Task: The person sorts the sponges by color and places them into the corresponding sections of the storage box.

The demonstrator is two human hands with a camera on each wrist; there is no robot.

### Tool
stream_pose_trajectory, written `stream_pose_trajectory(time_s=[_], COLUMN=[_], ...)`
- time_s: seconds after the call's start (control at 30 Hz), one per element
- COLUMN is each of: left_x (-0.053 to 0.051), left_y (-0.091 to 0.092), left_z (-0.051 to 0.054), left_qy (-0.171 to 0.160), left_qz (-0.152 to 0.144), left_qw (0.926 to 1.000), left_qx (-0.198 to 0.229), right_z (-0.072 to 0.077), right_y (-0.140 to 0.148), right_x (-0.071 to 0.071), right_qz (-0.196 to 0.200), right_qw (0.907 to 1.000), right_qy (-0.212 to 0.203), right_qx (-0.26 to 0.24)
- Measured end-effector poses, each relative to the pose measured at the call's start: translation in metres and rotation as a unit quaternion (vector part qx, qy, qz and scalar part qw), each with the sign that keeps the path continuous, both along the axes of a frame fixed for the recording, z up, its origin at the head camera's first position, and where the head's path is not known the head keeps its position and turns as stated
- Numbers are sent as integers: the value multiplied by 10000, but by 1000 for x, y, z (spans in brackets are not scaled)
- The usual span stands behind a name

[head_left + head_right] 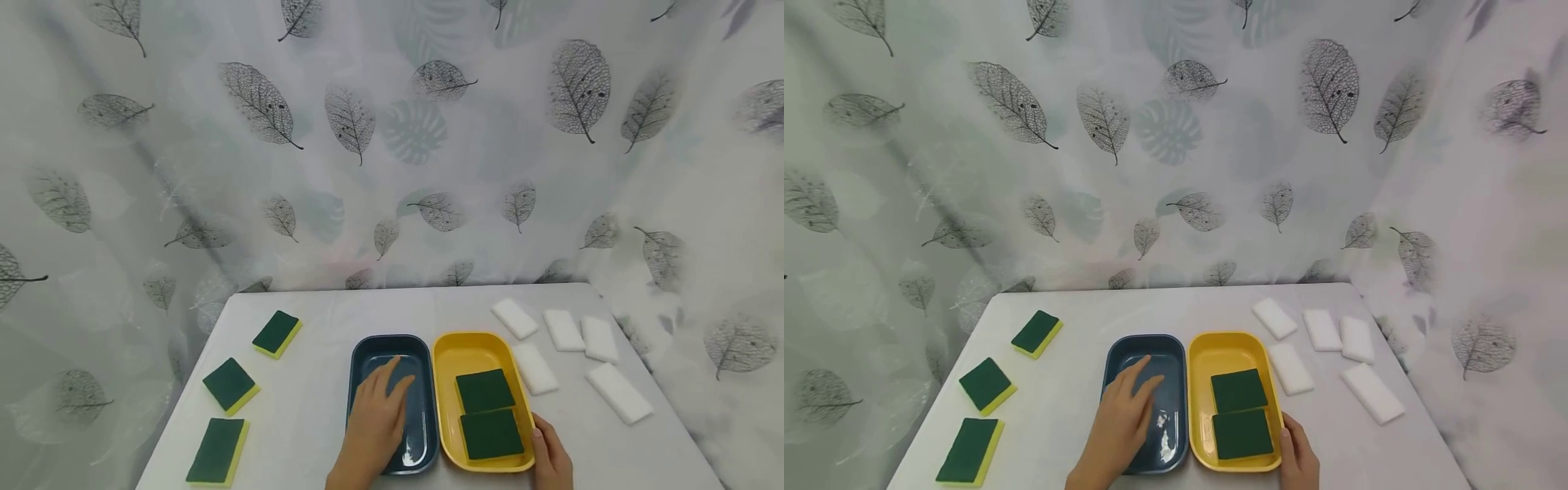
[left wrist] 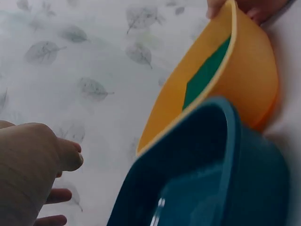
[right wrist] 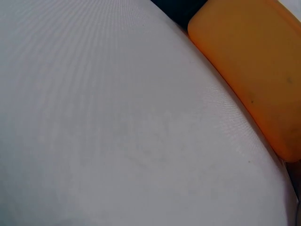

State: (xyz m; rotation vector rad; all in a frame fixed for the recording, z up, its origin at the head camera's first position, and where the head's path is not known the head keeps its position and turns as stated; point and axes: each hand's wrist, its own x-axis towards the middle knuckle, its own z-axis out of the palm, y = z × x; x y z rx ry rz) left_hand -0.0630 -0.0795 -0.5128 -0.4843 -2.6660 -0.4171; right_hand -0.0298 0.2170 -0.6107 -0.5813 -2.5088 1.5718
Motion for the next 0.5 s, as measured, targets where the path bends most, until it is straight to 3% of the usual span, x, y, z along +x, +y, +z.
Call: stream_pose_trajectory(time_s=[0.2, 0.5], left_x=[8, 11], left_y=[-30, -76], left_z=[-7, -20], left_qy=[208, 467], left_qz=[402, 1082], left_qw=[9989, 9928], left_qx=[154, 223], right_z=[1, 3], right_y=[1, 3], right_x=[0, -1], right_qz=[31, 136], right_qw=[10000, 9997], right_qy=[37, -181], right_qx=[-21, -9])
